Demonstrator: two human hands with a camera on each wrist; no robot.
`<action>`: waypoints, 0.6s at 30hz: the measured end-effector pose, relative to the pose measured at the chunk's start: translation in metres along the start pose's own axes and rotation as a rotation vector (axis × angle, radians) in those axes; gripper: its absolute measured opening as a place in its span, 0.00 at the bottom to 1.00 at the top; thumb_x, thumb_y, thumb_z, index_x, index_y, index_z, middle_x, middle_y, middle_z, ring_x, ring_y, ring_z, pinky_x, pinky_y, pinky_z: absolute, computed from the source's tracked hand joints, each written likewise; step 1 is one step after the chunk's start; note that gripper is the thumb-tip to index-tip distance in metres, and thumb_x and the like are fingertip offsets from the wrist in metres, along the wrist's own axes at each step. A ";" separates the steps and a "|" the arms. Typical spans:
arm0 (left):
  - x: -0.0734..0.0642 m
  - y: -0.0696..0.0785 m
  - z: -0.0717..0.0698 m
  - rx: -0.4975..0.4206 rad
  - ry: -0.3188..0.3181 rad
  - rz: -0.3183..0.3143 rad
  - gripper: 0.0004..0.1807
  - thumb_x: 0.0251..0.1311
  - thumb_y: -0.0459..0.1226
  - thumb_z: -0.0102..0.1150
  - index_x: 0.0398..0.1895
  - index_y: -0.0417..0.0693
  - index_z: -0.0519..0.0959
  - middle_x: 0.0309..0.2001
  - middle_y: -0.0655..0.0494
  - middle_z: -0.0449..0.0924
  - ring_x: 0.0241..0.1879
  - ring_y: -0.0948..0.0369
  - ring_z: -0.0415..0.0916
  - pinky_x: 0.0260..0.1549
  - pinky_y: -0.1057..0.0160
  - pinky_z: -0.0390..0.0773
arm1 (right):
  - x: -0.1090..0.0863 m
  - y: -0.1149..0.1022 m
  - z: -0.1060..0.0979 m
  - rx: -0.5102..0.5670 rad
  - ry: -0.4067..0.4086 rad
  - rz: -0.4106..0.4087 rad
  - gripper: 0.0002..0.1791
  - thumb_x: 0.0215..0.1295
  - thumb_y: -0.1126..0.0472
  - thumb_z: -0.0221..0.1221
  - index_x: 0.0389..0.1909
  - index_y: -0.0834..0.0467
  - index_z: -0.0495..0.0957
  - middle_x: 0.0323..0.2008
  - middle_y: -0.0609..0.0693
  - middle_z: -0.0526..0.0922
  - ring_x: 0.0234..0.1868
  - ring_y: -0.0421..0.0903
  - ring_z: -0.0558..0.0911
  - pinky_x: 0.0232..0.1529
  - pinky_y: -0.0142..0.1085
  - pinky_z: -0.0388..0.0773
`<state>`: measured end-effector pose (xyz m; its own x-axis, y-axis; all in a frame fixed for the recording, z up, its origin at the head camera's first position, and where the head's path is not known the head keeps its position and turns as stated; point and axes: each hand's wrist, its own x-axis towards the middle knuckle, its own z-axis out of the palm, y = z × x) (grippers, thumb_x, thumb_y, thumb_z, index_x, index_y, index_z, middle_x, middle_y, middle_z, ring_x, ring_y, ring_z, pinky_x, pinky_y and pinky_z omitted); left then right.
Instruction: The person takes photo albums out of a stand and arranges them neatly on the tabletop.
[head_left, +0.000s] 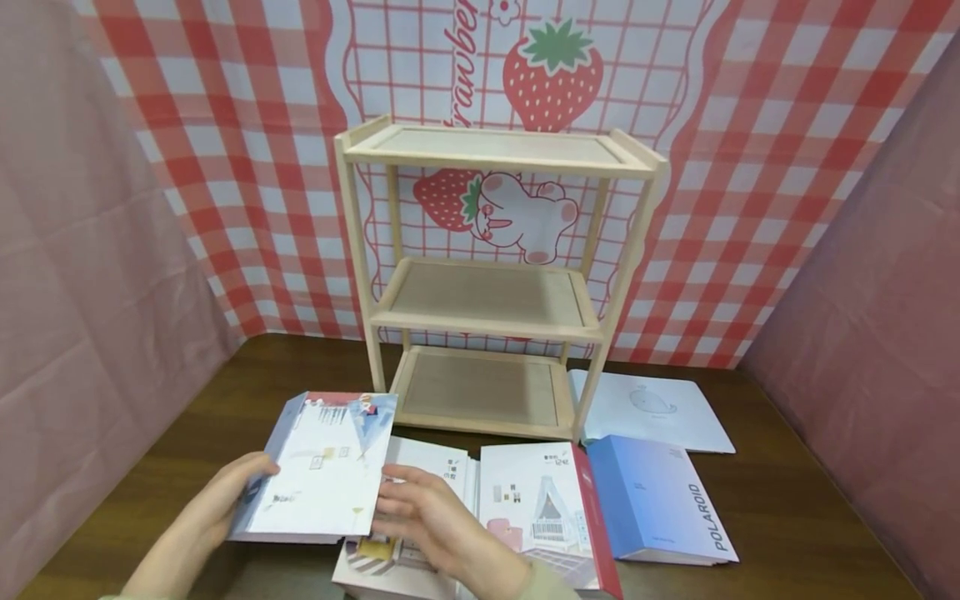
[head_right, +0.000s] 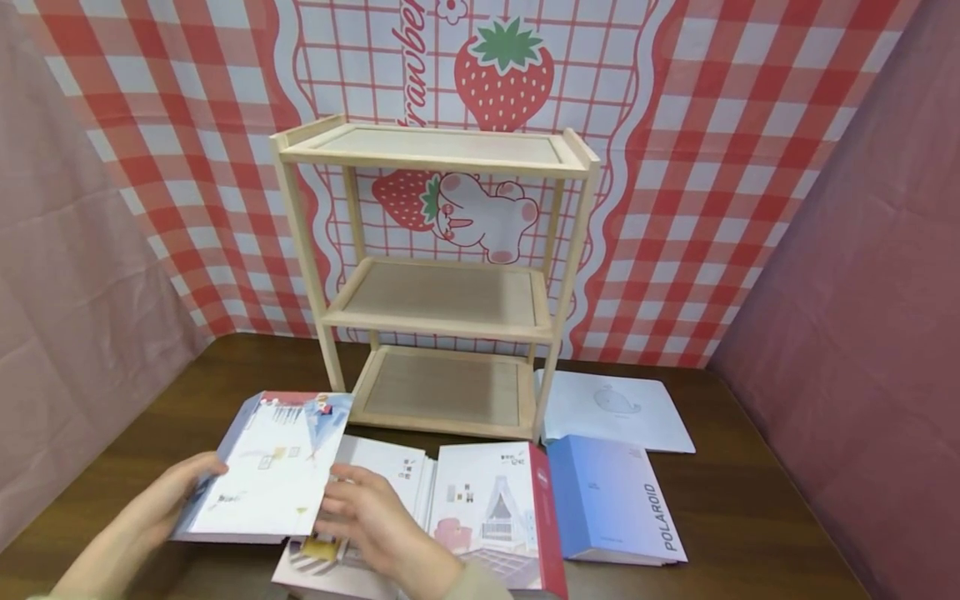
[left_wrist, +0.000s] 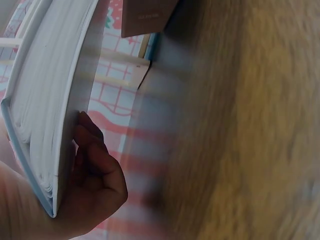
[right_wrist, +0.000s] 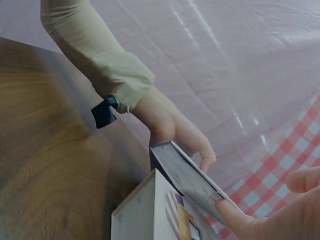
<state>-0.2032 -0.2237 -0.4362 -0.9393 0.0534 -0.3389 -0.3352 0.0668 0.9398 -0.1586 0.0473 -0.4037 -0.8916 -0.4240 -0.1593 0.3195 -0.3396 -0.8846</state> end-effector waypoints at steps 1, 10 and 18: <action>0.000 -0.001 -0.002 0.000 -0.011 -0.001 0.07 0.54 0.36 0.47 0.36 0.52 0.69 0.28 0.62 0.74 0.27 0.64 0.74 0.30 0.65 0.75 | 0.000 0.001 0.001 0.006 -0.007 0.001 0.27 0.61 0.66 0.49 0.60 0.73 0.58 0.49 0.66 0.74 0.49 0.56 0.77 0.50 0.48 0.73; 0.003 -0.008 -0.021 0.047 -0.038 -0.014 0.06 0.55 0.36 0.47 0.36 0.55 0.69 0.31 0.63 0.71 0.29 0.65 0.72 0.32 0.66 0.73 | 0.002 0.008 0.011 0.084 -0.095 0.052 0.32 0.62 0.62 0.49 0.62 0.74 0.51 0.56 0.67 0.68 0.58 0.58 0.70 0.56 0.51 0.68; 0.003 -0.010 -0.032 0.058 -0.063 -0.035 0.10 0.55 0.37 0.47 0.41 0.53 0.69 0.32 0.61 0.71 0.29 0.64 0.72 0.31 0.66 0.73 | 0.002 0.012 0.013 0.129 -0.123 0.072 0.30 0.62 0.60 0.48 0.59 0.75 0.55 0.59 0.71 0.64 0.61 0.61 0.66 0.59 0.52 0.63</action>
<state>-0.2054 -0.2561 -0.4449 -0.9202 0.1122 -0.3749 -0.3609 0.1274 0.9239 -0.1521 0.0310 -0.4090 -0.8216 -0.5476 -0.1586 0.4267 -0.4062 -0.8081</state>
